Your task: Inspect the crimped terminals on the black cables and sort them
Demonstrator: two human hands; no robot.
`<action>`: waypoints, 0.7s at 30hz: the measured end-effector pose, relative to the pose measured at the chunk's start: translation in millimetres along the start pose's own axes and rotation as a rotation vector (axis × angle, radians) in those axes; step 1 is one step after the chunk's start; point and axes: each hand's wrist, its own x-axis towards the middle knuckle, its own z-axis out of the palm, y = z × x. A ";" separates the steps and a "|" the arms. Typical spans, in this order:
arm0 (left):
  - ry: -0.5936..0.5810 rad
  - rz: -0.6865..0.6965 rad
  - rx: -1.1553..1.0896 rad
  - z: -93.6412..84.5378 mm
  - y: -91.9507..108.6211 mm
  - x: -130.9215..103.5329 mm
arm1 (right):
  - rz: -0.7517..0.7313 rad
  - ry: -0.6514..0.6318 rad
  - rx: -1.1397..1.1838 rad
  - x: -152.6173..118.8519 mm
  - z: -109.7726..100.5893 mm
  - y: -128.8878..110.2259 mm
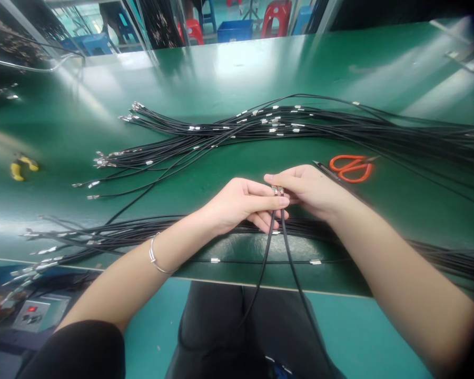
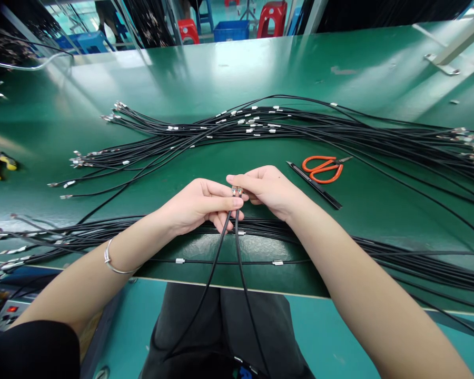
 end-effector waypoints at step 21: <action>0.014 0.001 0.025 -0.2 0.1 -0.6 | -0.077 -0.004 0.002 1.5 -2.5 2.3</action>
